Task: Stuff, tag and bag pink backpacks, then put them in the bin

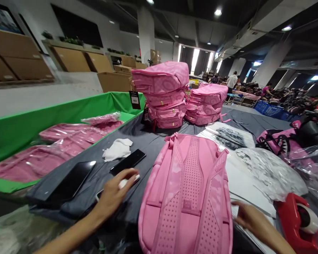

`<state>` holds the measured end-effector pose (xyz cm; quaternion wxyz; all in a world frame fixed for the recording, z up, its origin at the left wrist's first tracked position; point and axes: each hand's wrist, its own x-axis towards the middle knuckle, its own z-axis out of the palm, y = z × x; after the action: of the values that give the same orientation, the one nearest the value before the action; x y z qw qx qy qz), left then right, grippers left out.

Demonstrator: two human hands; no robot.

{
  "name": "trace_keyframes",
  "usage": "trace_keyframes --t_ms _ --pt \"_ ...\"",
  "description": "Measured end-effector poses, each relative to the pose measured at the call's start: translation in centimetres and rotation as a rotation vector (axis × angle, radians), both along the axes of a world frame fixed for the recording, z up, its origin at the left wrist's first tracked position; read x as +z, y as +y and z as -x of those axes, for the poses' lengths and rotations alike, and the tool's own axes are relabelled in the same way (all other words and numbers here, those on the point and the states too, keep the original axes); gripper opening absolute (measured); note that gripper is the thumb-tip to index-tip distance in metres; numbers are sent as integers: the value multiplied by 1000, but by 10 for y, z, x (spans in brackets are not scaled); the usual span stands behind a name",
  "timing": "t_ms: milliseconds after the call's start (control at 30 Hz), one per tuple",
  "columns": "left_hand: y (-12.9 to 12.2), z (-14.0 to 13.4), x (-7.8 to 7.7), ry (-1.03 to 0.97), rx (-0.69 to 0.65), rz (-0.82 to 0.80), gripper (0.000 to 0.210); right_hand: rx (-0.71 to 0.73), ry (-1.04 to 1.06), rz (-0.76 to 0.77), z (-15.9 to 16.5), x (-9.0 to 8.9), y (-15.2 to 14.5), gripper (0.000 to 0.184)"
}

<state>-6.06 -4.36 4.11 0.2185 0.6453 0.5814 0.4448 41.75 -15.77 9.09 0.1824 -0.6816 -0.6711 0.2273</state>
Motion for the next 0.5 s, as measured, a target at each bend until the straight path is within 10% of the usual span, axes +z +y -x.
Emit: trace_keyframes --t_ms 100,233,500 --pt "88 -90 56 124 -194 -129 34 -142 26 -238 15 36 40 40" --pt "164 -169 80 272 52 129 62 139 93 -233 84 40 76 30" --pt "195 -115 78 98 123 398 39 443 16 -74 132 30 158 14"
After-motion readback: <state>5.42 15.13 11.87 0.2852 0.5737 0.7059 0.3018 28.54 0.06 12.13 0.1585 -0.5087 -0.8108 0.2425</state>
